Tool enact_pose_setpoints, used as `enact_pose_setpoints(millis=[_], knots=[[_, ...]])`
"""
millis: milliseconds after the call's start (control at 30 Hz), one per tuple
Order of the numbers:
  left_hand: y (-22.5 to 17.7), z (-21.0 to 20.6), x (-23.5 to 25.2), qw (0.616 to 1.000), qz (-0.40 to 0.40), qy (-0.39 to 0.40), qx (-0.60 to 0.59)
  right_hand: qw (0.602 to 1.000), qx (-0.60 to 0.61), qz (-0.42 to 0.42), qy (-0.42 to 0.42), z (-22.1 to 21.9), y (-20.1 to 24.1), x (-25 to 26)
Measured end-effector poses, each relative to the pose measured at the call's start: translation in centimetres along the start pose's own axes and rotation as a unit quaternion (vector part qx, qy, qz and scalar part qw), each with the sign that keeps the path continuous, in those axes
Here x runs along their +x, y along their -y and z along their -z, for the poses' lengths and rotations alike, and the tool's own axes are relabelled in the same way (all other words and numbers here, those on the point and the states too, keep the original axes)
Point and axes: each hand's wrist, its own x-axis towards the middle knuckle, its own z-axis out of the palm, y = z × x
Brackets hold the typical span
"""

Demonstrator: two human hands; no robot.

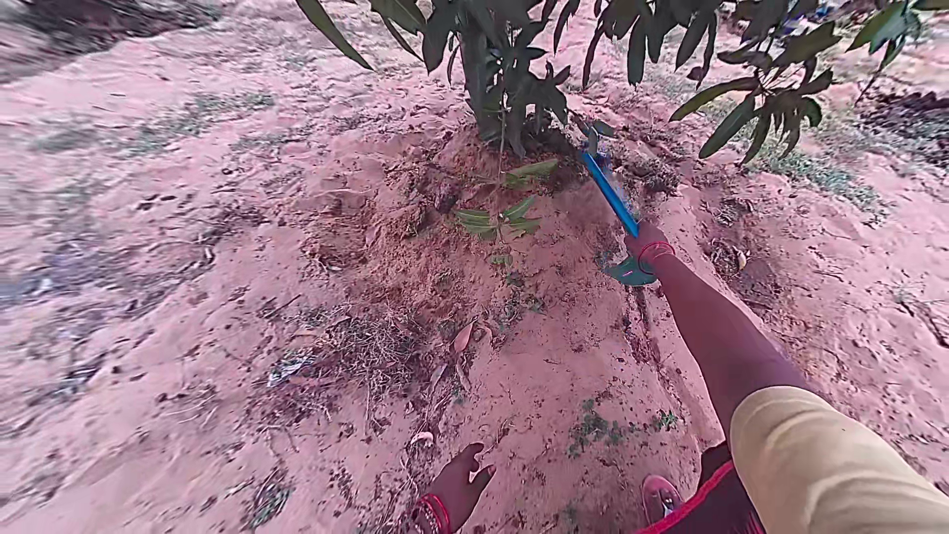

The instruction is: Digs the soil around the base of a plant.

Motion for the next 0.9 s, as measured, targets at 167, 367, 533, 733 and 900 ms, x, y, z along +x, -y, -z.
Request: enact_pose_setpoints(millis=[167, 367, 533, 733, 900], knots=[[-1.2, 0.1, 0.4, 0.999, -0.031, 0.017, -0.006, 0.987, 0.042, -0.128, 0.085, -10.0, -3.9, -7.5], [-0.6, -1.3, 1.2, 0.998, -0.029, 0.048, 0.000, 0.980, 0.084, -0.172, 0.058, -22.2, -7.6, -13.0], [2.3, -1.6, 0.7, 0.999, 0.017, 0.038, -0.008, 0.986, 0.086, -0.122, 0.070, -22.2, -9.1, -11.7], [1.3, -1.0, 0.4, 1.000, 0.004, -0.002, -0.028, 0.997, 0.065, -0.050, 0.016, -13.5, -1.0, -9.4], [-0.3, -1.0, 1.2, 1.000, -0.018, 0.021, -0.011, 0.996, 0.082, 0.035, -0.011, -4.8, 5.1, -4.2]])
